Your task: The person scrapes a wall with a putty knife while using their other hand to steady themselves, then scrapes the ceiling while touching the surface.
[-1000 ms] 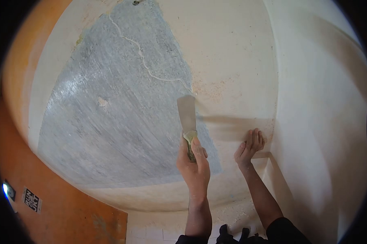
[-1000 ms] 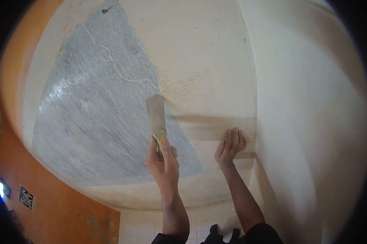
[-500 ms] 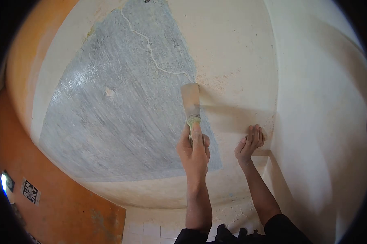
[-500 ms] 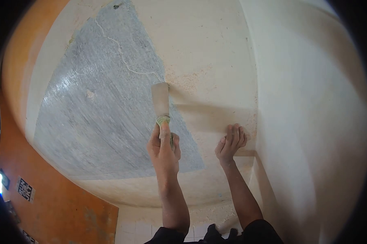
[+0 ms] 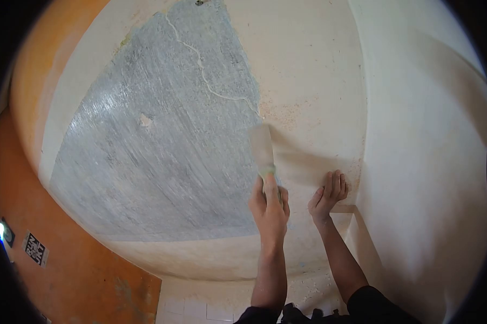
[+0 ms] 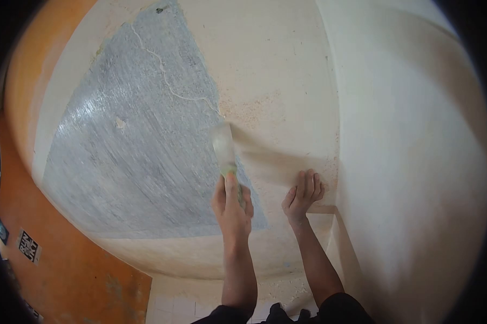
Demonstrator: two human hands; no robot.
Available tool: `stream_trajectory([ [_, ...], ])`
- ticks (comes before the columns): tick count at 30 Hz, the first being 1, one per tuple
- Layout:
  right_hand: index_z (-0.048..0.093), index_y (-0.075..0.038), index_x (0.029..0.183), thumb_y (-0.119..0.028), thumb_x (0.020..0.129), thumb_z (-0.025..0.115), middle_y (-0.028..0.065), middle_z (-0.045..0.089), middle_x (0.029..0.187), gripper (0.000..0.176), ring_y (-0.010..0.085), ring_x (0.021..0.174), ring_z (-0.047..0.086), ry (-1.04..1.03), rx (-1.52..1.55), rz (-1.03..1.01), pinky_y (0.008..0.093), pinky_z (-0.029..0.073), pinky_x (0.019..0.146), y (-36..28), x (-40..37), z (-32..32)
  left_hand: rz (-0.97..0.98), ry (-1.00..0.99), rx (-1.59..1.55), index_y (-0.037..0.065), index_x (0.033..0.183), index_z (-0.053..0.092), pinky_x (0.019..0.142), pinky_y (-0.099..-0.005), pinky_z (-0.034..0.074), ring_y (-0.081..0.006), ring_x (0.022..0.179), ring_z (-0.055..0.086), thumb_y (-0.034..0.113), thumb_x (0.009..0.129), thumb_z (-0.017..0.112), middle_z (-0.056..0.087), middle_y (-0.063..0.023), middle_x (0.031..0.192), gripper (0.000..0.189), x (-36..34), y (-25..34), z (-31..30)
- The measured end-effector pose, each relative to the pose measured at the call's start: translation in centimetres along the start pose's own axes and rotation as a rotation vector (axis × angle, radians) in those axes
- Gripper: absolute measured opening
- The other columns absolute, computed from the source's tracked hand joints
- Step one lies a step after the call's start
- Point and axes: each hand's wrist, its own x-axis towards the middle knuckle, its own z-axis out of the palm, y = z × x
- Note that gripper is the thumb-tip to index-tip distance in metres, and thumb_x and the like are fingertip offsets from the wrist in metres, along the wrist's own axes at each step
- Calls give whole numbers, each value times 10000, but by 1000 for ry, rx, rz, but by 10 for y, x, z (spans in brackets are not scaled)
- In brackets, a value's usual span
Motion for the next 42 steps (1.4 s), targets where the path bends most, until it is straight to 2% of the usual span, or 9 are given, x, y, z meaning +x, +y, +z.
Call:
stream_trajectory([
  [3, 424, 8, 1446, -251, 1057, 303, 206, 383, 1508, 482, 347, 1427, 302, -6, 10, 18, 529, 148, 1155, 0, 0, 1, 3, -56, -63, 44, 1144, 581, 345, -180, 282, -10, 445, 400, 321, 1053, 482, 490, 27, 635, 309, 13, 18, 5],
  [12, 408, -2, 1452, -305, 1065, 314, 203, 371, 1509, 501, 362, 1425, 302, 1, -36, -6, 540, 155, 1159, 4, -2, 4, -119, -14, -140, 50, 1166, 528, 360, -190, 273, -32, 454, 393, 301, 1062, 462, 545, 0, 773, 279, -23, -37, -30],
  [18, 282, -13, 1512, -463, 1049, 342, 212, 254, 1564, 649, 386, 1466, 185, -123, -54, 0, 605, 62, 1159, 8, -7, -2, -311, -73, -277, 58, 1167, 508, 416, -212, 316, -61, 525, 416, 412, 1065, 413, 497, -1, 785, 381, -11, -25, -49],
  [20, 201, -13, 1541, -514, 1030, 364, 217, 151, 1598, 734, 412, 1481, 92, -290, 32, 3, 641, -12, 1147, 11, -7, -14, -370, -119, -392, 62, 1142, 506, 423, -216, 331, -69, 531, 418, 432, 1067, 386, 479, 1, 781, 396, -8, -22, -50],
  [23, 143, -11, 1553, -417, 1017, 470, 209, 68, 1605, 748, 416, 1492, 15, -437, 136, 32, 662, -85, 1134, 14, -3, -27, -448, -106, -404, 51, 1177, 500, 384, -197, 295, -78, 496, 391, 447, 1068, 350, 463, 3, 785, 438, -3, -17, -61],
  [28, 45, -7, 1563, -329, 981, 554, 234, -21, 1613, 837, 455, 1488, -73, -567, 175, 83, 673, -140, 1111, 17, -4, -34, -476, -454, -541, 29, 1317, 462, 320, -178, 186, -47, 398, 263, 450, 1073, 320, 409, 15, 661, 506, 20, -17, -94],
  [31, -2, 4, 1561, -318, 976, 562, 253, -84, 1615, 874, 475, 1476, -147, -622, 184, 92, 678, -162, 1098, 18, -10, -39, -552, -300, -449, 25, 1420, 425, 347, -188, 202, -29, 418, 263, 399, 1078, 365, 357, 26, 597, 511, 16, 16, -85],
  [34, -34, 11, 1557, -347, 988, 540, 272, -134, 1608, 884, 491, 1459, -198, -667, 180, 98, 675, -178, 1092, 19, -5, -40, -502, -352, -224, 0, 1483, 362, 332, -187, 178, -25, 397, 234, 385, 1084, 332, 329, 41, 584, 555, 24, 32, -89],
  [42, -64, 34, 1545, -426, 1023, 433, 307, -168, 1588, 854, 527, 1436, -219, -697, 143, 166, 657, -190, 1097, 13, -9, -36, -509, -346, -177, -29, 1430, 417, 340, -193, 177, -28, 400, 233, 309, 1076, 366, 339, 35, 592, 492, 34, 40, -80],
])
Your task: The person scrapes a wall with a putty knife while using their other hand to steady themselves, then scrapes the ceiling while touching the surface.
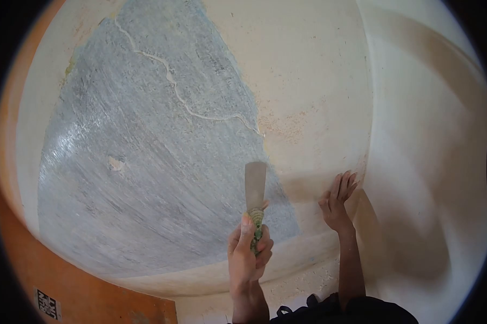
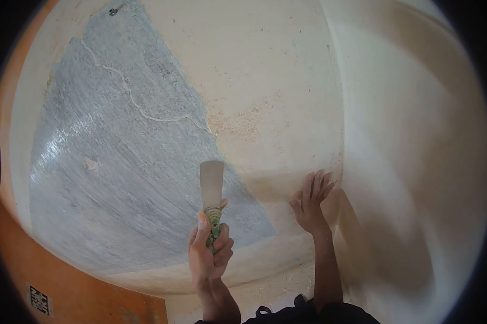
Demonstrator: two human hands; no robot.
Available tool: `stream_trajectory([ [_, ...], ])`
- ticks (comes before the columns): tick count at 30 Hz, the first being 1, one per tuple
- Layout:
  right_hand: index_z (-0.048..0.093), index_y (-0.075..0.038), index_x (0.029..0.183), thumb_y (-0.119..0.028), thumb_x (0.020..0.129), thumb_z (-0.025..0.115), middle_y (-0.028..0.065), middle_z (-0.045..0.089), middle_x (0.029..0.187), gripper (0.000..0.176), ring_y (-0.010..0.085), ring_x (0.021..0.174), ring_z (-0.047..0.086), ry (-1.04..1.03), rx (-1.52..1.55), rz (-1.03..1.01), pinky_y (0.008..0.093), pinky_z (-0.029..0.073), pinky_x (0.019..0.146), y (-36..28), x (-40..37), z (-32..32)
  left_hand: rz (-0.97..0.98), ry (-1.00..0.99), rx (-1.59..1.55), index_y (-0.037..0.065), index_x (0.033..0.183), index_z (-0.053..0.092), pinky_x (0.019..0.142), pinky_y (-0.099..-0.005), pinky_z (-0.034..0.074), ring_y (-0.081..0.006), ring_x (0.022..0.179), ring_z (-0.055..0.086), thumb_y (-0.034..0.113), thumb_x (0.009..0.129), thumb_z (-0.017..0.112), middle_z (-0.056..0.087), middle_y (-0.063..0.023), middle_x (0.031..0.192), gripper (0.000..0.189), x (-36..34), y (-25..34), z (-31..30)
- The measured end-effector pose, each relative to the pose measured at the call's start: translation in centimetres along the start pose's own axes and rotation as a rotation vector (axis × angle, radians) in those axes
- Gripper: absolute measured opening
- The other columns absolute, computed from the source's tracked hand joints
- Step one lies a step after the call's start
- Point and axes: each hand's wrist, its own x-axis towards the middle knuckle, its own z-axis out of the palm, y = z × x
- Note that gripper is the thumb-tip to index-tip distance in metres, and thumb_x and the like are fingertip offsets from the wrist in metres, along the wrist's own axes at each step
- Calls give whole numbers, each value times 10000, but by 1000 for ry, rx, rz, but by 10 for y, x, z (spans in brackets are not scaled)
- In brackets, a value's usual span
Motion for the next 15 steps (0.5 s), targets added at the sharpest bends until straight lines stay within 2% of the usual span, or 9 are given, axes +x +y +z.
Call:
stream_trajectory([
  [5, -71, 37, 1542, -429, 1024, 433, 304, -175, 1588, 860, 534, 1427, -237, -1, 13, 8, 657, -193, 1094, 0, 0, -1, 13, 18, -9, -39, 1425, 418, 345, -194, 175, -27, 407, 236, 310, 1078, 361, 349, 29, 598, 495, -2, 1, 6],
  [7, -72, 36, 1542, -425, 1024, 441, 305, -179, 1587, 862, 534, 1425, -242, 0, 7, -17, 659, -195, 1091, 2, -1, -1, 83, 91, 79, -38, 1419, 430, 349, -193, 178, -26, 410, 232, 329, 1081, 359, 344, 31, 596, 504, -4, -3, 4],
  [10, -78, 34, 1541, -404, 1020, 465, 307, -190, 1583, 871, 537, 1421, -249, -22, 21, -18, 664, -198, 1086, -1, -1, -3, 123, 53, 19, -39, 1412, 441, 352, -192, 181, -24, 415, 235, 364, 1083, 359, 338, 36, 590, 527, 7, -2, 21],
  [15, -95, 36, 1537, -356, 1000, 523, 313, -207, 1576, 907, 551, 1413, -253, -26, 11, -53, 675, -198, 1077, 5, 2, -1, 112, 62, 7, -27, 1409, 451, 356, -191, 176, -22, 419, 233, 410, 1074, 375, 340, 39, 596, 556, 5, -15, 11],
])
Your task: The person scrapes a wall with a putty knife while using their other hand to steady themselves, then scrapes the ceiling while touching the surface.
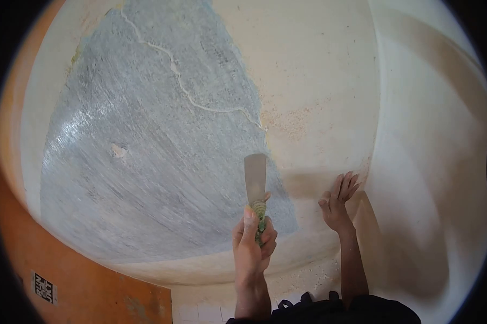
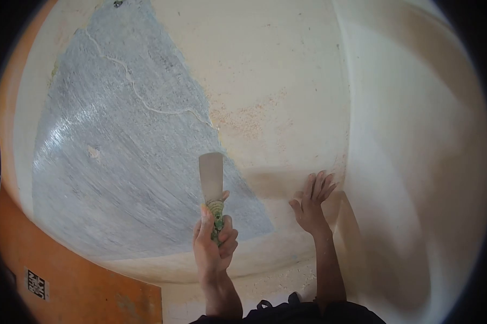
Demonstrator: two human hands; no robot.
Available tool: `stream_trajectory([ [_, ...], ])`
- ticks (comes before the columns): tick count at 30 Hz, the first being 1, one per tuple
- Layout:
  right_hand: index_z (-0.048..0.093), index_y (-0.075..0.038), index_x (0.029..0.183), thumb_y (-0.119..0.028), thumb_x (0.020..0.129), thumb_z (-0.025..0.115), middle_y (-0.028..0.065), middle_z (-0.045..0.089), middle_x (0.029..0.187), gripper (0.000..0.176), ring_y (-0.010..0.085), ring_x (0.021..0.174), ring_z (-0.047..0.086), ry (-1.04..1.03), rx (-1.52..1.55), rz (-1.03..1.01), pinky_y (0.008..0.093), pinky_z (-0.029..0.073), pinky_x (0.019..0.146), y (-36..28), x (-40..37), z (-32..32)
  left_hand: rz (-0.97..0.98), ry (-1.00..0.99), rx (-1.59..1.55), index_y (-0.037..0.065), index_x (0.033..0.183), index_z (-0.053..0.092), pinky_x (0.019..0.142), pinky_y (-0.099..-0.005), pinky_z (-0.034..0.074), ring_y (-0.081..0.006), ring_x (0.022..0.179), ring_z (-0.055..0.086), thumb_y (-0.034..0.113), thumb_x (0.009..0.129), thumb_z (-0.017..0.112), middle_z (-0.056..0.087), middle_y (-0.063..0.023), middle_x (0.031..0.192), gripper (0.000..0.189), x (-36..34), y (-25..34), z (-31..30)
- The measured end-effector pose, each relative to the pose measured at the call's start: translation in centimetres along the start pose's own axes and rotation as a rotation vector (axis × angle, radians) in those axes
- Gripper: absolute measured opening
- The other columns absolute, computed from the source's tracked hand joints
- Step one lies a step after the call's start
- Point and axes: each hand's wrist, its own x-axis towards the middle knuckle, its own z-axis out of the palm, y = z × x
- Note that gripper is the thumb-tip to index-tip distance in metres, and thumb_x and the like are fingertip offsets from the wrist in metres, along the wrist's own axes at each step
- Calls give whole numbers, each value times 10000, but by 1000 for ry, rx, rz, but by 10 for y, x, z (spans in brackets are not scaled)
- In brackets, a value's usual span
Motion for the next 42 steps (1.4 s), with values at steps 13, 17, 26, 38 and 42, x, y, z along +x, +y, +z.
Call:
stream_trajectory([
  [13, -102, 12, 1543, -361, 991, 550, 315, -229, 1569, 932, 555, 1399, -280, -52, 33, 20, 677, -189, 1080, 1, -6, -2, -13, -33, -284, 80, 1424, 407, 341, -184, 178, -29, 397, 221, 502, 1065, 311, 327, 53, 588, 562, 1, -38, 23],
  [17, -95, 12, 1545, -363, 991, 551, 309, -230, 1571, 930, 548, 1401, -283, -46, 47, 18, 677, -189, 1082, 2, -5, -2, -28, -99, -404, 75, 1434, 414, 367, -202, 176, -36, 415, 222, 491, 1066, 326, 332, 41, 606, 562, 1, -56, 23],
  [26, -78, -6, 1553, -342, 972, 587, 310, -244, 1567, 945, 548, 1393, -301, -60, 33, -20, 686, -187, 1075, 10, -8, 0, 67, -92, -471, 133, 1425, 404, 331, -186, 163, -40, 378, 187, 550, 1054, 269, 325, 46, 581, 575, 20, -68, 43],
  [38, -78, -34, 1562, -298, 962, 609, 301, -256, 1567, 949, 542, 1390, -317, -93, 54, -45, 697, -193, 1058, 16, -11, -2, 97, -42, -504, 136, 1436, 399, 330, -184, 157, -36, 387, 190, 548, 1054, 282, 318, 52, 583, 574, 20, -69, 57],
  [42, -81, -39, 1562, -291, 962, 609, 292, -262, 1569, 949, 541, 1391, -315, -61, 60, -91, 694, -189, 1063, 16, -14, -1, 118, -41, -509, 142, 1443, 399, 331, -188, 152, -36, 393, 184, 547, 1053, 290, 306, 55, 584, 572, 25, -51, 66],
])
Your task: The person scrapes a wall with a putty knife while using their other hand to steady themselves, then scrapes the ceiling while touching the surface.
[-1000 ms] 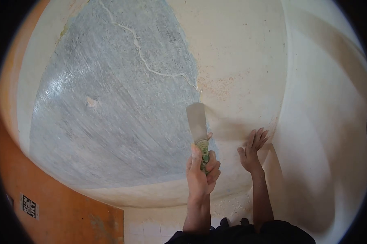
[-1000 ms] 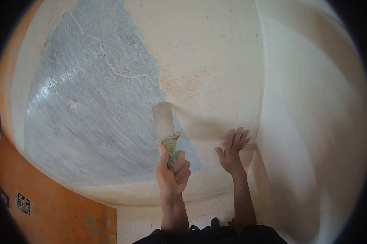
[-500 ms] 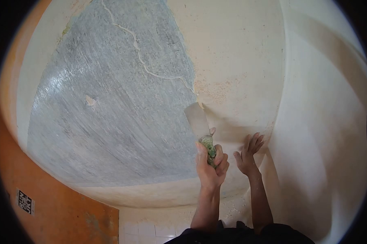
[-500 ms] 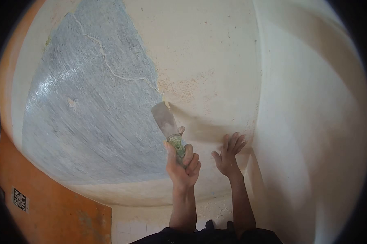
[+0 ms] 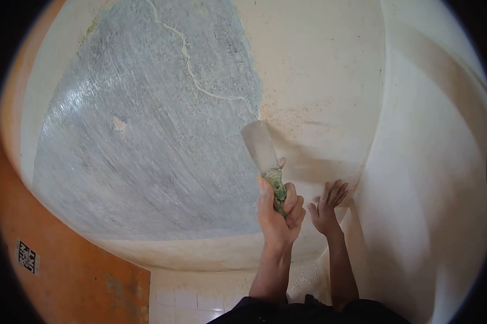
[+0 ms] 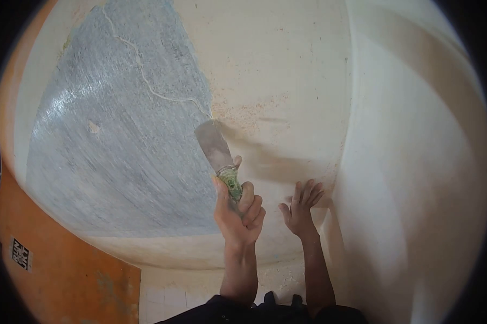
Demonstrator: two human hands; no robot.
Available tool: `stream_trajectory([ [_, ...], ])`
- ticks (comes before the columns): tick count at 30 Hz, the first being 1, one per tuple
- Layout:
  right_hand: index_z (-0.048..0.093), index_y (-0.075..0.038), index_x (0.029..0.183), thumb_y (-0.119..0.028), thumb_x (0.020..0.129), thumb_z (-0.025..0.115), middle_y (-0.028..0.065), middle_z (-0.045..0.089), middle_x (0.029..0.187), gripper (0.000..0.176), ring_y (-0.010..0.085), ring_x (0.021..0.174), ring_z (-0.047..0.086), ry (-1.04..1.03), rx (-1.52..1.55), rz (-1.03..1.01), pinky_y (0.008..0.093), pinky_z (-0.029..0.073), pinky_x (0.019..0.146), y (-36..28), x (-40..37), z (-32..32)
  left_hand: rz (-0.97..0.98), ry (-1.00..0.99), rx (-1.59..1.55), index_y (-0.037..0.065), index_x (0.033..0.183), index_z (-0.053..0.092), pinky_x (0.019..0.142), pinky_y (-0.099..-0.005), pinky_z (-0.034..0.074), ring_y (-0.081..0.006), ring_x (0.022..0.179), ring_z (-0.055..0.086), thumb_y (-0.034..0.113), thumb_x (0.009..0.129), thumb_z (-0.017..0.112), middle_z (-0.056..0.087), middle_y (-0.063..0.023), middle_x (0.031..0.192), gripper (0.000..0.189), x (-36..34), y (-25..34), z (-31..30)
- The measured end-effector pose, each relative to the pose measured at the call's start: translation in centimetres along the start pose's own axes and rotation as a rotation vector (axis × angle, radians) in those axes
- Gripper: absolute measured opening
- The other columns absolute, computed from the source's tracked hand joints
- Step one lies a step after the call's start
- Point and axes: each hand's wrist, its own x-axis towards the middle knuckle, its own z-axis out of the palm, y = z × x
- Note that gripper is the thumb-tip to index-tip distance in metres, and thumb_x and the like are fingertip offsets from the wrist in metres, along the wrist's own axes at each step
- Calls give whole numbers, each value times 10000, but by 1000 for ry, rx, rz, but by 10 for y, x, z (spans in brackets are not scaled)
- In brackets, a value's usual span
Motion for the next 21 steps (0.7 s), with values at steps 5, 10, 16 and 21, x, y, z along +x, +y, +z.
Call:
stream_trajectory([
  [5, -76, -43, 1564, -289, 964, 607, 288, -263, 1570, 942, 547, 1387, -317, -16, 6, 24, 693, -184, 1065, 0, 3, -2, -17, 34, 5, 140, 1456, 388, 332, -192, 152, -38, 395, 183, 553, 1050, 300, 302, 56, 583, 586, -10, -4, -2],
  [10, -73, -48, 1565, -289, 967, 600, 290, -259, 1571, 932, 549, 1382, -323, -29, 18, 38, 696, -184, 1062, 2, 0, -1, -2, 29, 29, 137, 1464, 380, 335, -192, 152, -39, 395, 184, 566, 1045, 298, 306, 56, 583, 605, -10, -11, -9],
  [16, -70, -55, 1567, -278, 964, 608, 305, -257, 1565, 934, 552, 1383, -319, -15, 22, 19, 705, -184, 1055, 3, 1, 0, -14, 20, 6, 80, 1485, 349, 381, -202, 176, -40, 437, 219, 506, 1062, 326, 330, 43, 613, 601, -6, 1, 0],
  [21, -72, -54, 1567, -272, 964, 608, 299, -257, 1568, 934, 554, 1384, -315, -11, 12, 11, 703, -183, 1057, 1, 6, -4, -12, 42, 46, 102, 1475, 372, 369, -202, 157, -40, 423, 206, 496, 1067, 316, 324, 50, 605, 570, -11, 1, 0],
])
